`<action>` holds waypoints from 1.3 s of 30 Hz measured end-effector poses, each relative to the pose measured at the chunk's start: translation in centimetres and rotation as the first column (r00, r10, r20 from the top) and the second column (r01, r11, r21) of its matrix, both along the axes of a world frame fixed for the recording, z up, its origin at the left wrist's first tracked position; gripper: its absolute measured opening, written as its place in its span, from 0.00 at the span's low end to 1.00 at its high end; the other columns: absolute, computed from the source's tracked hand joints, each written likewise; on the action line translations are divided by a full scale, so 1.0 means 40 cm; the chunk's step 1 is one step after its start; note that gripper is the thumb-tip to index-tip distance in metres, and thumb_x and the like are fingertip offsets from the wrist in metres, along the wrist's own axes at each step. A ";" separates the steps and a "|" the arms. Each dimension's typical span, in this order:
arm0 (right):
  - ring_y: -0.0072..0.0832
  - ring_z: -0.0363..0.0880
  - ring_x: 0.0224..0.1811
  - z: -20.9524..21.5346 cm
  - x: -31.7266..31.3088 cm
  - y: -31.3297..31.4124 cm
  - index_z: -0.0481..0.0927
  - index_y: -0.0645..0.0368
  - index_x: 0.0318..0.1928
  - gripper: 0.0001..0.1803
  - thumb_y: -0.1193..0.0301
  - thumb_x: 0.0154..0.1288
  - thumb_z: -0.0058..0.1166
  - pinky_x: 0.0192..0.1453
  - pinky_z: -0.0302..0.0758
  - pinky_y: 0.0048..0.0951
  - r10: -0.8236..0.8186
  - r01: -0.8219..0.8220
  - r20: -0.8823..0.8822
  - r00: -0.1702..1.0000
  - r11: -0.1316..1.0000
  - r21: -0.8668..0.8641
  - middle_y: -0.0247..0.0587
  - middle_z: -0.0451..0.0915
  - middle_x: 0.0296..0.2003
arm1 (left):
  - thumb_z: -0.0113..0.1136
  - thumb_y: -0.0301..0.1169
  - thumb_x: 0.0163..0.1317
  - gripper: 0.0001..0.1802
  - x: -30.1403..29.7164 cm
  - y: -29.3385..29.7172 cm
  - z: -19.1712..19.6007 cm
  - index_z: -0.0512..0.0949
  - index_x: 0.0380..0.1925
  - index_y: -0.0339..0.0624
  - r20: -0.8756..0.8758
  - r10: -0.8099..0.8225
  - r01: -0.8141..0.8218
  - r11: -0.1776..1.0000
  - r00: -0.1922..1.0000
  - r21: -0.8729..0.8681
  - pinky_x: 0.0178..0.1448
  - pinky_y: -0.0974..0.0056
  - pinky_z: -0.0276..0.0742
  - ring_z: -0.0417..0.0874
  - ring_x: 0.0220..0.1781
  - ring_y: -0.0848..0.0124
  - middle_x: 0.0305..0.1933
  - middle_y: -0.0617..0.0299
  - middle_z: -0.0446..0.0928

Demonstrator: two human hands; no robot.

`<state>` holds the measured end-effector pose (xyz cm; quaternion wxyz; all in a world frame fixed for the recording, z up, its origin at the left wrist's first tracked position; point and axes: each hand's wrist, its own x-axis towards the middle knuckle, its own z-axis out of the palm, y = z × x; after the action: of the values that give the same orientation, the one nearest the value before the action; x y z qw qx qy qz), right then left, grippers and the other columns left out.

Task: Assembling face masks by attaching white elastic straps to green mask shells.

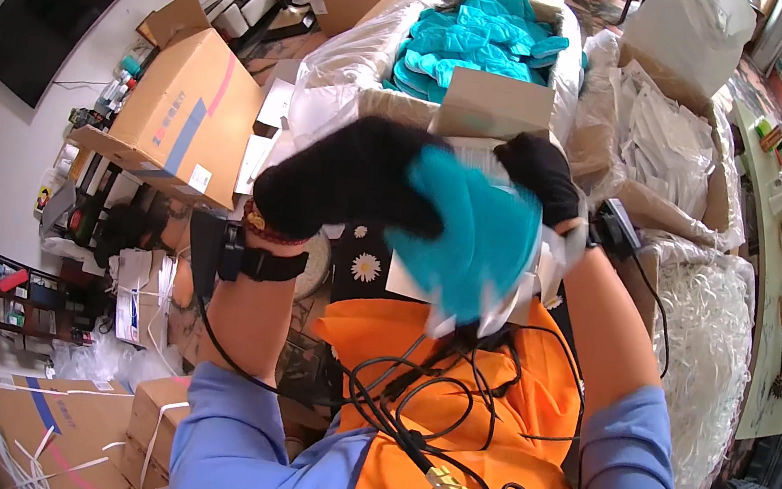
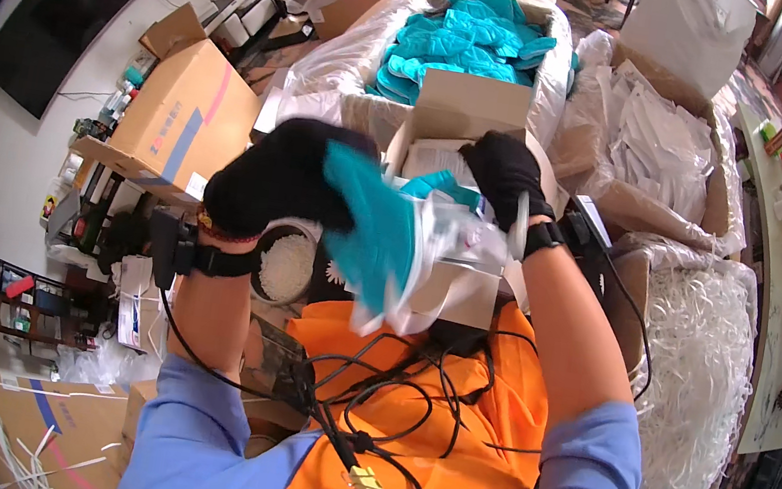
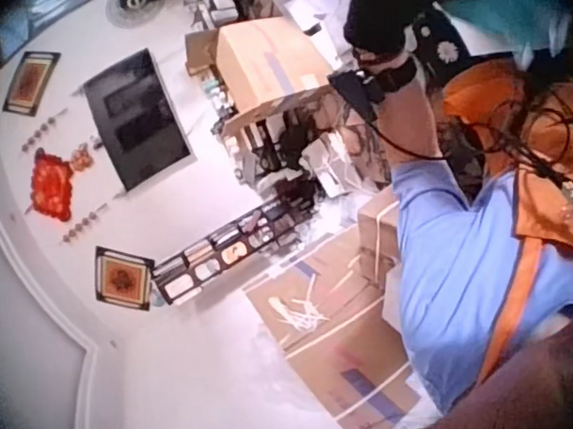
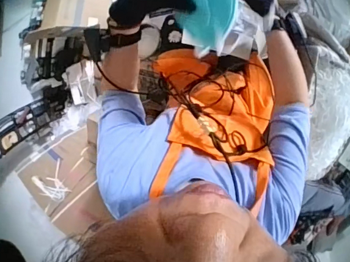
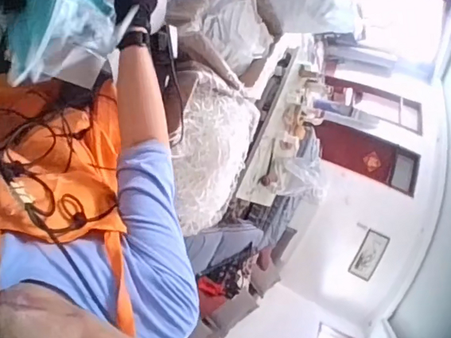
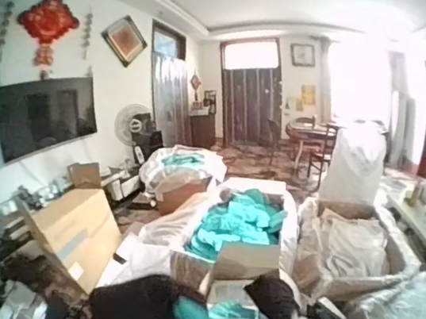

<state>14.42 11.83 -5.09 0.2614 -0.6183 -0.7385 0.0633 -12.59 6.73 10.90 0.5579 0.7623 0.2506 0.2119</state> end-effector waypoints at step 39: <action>0.24 0.76 0.48 0.156 -0.063 -0.316 0.71 0.62 0.59 0.25 0.67 0.63 0.60 0.52 0.73 0.25 0.018 -0.335 -0.980 0.200 0.941 -0.051 0.36 0.78 0.48 | 0.62 0.26 0.61 0.17 0.159 0.007 -0.162 0.76 0.50 0.40 0.271 0.353 -0.417 0.878 0.896 0.233 0.46 0.71 0.76 0.77 0.42 0.79 0.42 0.65 0.79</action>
<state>11.89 -0.82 1.15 0.5727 -0.3811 -0.4649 0.5573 -6.24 7.01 4.41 0.4126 0.7408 0.3012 0.4362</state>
